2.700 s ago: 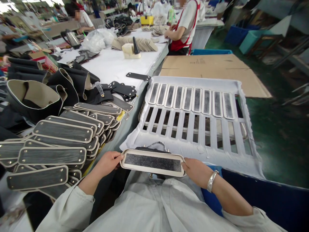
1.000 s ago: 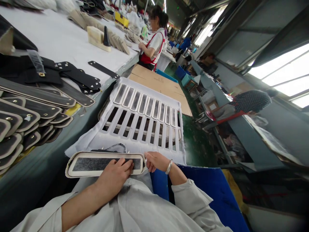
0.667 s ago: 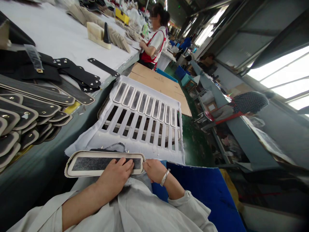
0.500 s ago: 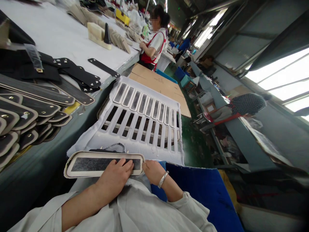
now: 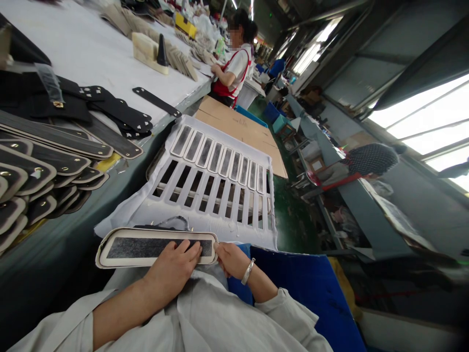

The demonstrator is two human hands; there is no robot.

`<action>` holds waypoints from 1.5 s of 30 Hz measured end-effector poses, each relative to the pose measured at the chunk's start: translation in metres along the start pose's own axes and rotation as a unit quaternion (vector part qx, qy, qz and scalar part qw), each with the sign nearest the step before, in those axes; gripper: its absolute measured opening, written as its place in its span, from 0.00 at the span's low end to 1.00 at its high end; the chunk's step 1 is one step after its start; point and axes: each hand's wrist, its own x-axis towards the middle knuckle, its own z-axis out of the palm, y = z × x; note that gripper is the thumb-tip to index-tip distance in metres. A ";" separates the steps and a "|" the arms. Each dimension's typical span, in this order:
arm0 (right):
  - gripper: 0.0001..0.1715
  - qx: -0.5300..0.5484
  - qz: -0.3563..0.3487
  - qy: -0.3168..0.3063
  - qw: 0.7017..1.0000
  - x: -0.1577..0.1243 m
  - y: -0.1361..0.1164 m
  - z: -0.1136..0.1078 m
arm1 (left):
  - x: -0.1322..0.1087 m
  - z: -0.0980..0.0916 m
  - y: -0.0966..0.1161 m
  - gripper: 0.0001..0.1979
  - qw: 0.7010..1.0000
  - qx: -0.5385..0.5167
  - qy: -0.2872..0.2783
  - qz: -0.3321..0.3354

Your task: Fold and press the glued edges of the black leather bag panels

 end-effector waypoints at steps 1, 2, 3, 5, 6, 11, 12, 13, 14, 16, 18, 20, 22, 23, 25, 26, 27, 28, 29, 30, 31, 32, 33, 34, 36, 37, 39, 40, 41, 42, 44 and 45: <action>0.33 0.031 0.003 -0.017 0.999 0.000 0.005 0.001 | 0.000 0.000 0.000 0.19 1.000 -0.003 -0.001 -0.001; 0.35 0.071 0.003 -0.035 0.997 0.001 0.009 0.002 | 0.000 0.000 0.000 0.19 1.000 -0.006 -0.001 -0.002; 0.35 0.129 0.002 -0.052 0.990 0.002 0.014 0.004 | 0.000 0.000 0.000 0.19 1.000 -0.010 -0.001 -0.003; 0.31 0.293 -0.002 -0.080 0.953 0.003 0.022 0.007 | 0.000 0.000 0.000 0.20 1.000 -0.015 0.000 -0.004; 0.29 0.379 0.001 -0.091 0.921 0.004 0.025 0.008 | 0.000 0.000 0.000 0.20 1.000 -0.017 0.001 -0.005; 0.27 0.492 0.060 -0.116 0.861 0.013 0.029 0.007 | -0.001 -0.001 -0.002 0.20 1.000 -0.024 -0.007 -0.002; 0.25 0.480 0.072 -0.115 0.867 0.015 0.027 0.005 | 0.000 -0.001 -0.003 0.20 1.000 -0.026 -0.010 0.001; 0.24 0.464 0.084 -0.114 0.874 0.017 0.025 0.002 | 0.001 -0.001 -0.003 0.19 1.000 -0.028 -0.013 0.004; 0.23 0.443 0.096 -0.115 0.884 0.019 0.022 -0.001 | 0.002 -0.001 -0.003 0.19 0.999 -0.031 -0.016 0.008; 0.22 0.389 0.116 -0.120 0.906 0.023 0.016 -0.009 | 0.006 -0.002 -0.003 0.19 0.999 -0.035 -0.020 0.011; 0.23 0.325 0.131 -0.132 0.927 0.024 0.009 -0.017 | 0.008 -0.005 -0.003 0.18 0.999 -0.043 -0.020 0.005; 0.25 0.272 0.143 -0.149 0.940 0.024 0.003 -0.024 | 0.004 -0.010 -0.007 0.17 0.997 -0.077 -0.012 0.006; 0.26 0.246 0.152 -0.159 0.944 0.024 0.000 -0.028 | -0.009 -0.016 -0.018 0.21 0.989 -0.146 0.011 0.009; 0.26 0.242 0.156 -0.158 0.944 0.024 -0.001 -0.029 | -0.020 -0.018 -0.027 0.23 0.982 -0.185 0.037 -0.011; 0.25 0.251 0.149 -0.148 0.945 0.025 -0.001 -0.027 | -0.048 -0.021 -0.049 0.21 0.955 -0.236 0.123 -0.132; 0.25 0.261 0.146 -0.142 0.944 0.025 0.000 -0.025 | -0.064 -0.021 -0.061 0.18 0.929 -0.240 0.172 -0.224; 0.24 0.275 0.142 -0.134 0.941 0.025 0.001 -0.022 | -0.079 -0.019 -0.072 0.17 0.895 -0.230 0.207 -0.322; 0.23 0.289 0.141 -0.127 0.938 0.025 0.002 -0.019 | -0.092 -0.017 -0.083 0.18 0.866 -0.216 0.215 -0.397; 0.23 0.303 0.141 -0.118 0.935 0.024 0.003 -0.015 | -0.103 -0.014 -0.093 0.19 0.848 -0.207 0.204 -0.443; 0.23 0.312 0.139 -0.105 0.934 0.023 0.004 -0.012 | -0.111 -0.011 -0.101 0.19 0.843 -0.212 0.174 -0.463; 0.23 0.314 0.137 -0.090 0.935 0.022 0.005 -0.010 | -0.115 -0.007 -0.107 0.18 0.847 -0.227 0.137 -0.461; 0.24 0.306 0.137 -0.074 0.939 0.020 0.006 -0.009 | -0.117 -0.005 -0.111 0.17 0.854 -0.248 0.099 -0.447; 0.24 0.287 0.139 -0.060 0.946 0.018 0.005 -0.011 | -0.117 -0.004 -0.114 0.17 0.860 -0.270 0.066 -0.428; 0.24 0.255 0.141 -0.046 0.956 0.015 0.003 -0.014 | -0.116 -0.004 -0.115 0.18 0.865 -0.287 0.041 -0.410; 0.25 0.153 0.125 0.020 0.980 0.008 -0.009 -0.025 | -0.112 -0.005 -0.116 0.20 0.871 -0.301 0.010 -0.388; 0.26 0.093 0.102 0.076 0.988 0.004 -0.020 -0.030 | -0.111 -0.007 -0.116 0.20 0.876 -0.299 -0.001 -0.379; 0.24 -0.015 0.005 0.208 0.978 -0.002 -0.050 -0.033 | -0.110 -0.009 -0.116 0.20 0.885 -0.289 -0.013 -0.366; 0.20 -0.046 -0.065 0.241 0.967 -0.002 -0.067 -0.030 | -0.111 -0.009 -0.116 0.20 0.888 -0.282 -0.015 -0.363; 0.17 -0.071 -0.157 0.236 0.956 0.000 -0.085 -0.025 | -0.111 -0.009 -0.116 0.20 0.890 -0.277 -0.015 -0.362; 0.16 -0.098 -0.240 0.231 0.938 0.004 -0.102 -0.017 | -0.111 -0.009 -0.116 0.20 0.892 -0.272 -0.014 -0.360; 0.26 -0.152 -0.368 0.211 0.893 0.018 -0.131 0.002 | -0.112 -0.008 -0.116 0.21 0.892 -0.281 -0.014 -0.355; 0.30 -0.172 -0.392 0.204 0.880 0.026 -0.140 0.011 | -0.113 -0.008 -0.116 0.22 0.887 -0.297 -0.011 -0.353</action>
